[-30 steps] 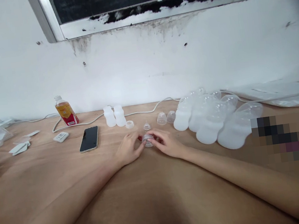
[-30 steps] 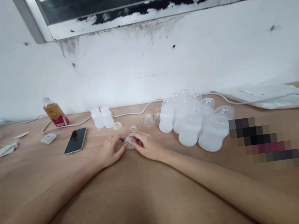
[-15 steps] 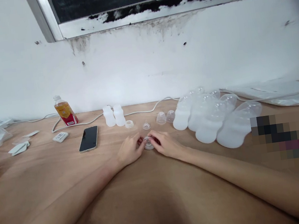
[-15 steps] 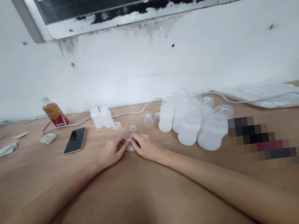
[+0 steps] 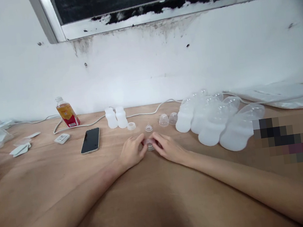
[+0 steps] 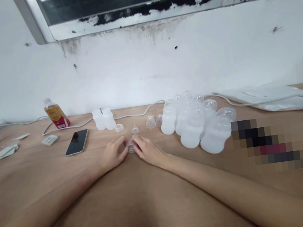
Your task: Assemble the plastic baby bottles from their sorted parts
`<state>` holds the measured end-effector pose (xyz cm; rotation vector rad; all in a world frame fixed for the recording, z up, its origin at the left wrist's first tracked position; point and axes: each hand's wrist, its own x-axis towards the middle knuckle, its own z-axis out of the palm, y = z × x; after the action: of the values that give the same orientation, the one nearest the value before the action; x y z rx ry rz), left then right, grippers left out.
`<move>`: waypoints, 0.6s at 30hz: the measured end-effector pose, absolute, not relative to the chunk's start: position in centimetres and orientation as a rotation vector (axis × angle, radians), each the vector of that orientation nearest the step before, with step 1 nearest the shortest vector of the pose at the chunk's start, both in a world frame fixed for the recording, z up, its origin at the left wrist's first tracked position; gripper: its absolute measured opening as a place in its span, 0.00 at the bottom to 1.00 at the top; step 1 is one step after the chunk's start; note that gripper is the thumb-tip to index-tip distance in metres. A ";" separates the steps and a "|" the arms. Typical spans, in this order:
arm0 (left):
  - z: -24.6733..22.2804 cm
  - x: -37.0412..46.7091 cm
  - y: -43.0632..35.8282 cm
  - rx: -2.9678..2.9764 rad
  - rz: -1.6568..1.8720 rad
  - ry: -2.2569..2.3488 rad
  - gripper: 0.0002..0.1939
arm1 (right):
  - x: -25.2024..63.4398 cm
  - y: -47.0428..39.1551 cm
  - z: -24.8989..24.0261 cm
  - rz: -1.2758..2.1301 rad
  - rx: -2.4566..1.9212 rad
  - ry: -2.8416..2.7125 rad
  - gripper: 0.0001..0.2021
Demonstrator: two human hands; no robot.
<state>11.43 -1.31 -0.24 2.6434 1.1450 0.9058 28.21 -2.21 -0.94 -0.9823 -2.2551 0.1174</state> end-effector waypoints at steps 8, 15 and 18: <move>-0.9 11.1 -0.6 2.497 0.942 1.074 0.07 | 28.2 -2.4 -0.6 0.164 -0.962 -2.234 0.11; -1.2 11.4 -0.4 2.535 0.903 1.111 0.05 | 28.1 -2.3 -0.9 0.187 -1.020 -2.267 0.13; -1.3 11.5 -0.2 2.549 0.888 1.111 0.05 | 28.0 -2.1 -1.0 0.204 -1.047 -2.261 0.12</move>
<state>11.52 -0.22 -1.25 2.5492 1.1110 0.8878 27.98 -2.14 -1.00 -1.0471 -2.2608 0.2037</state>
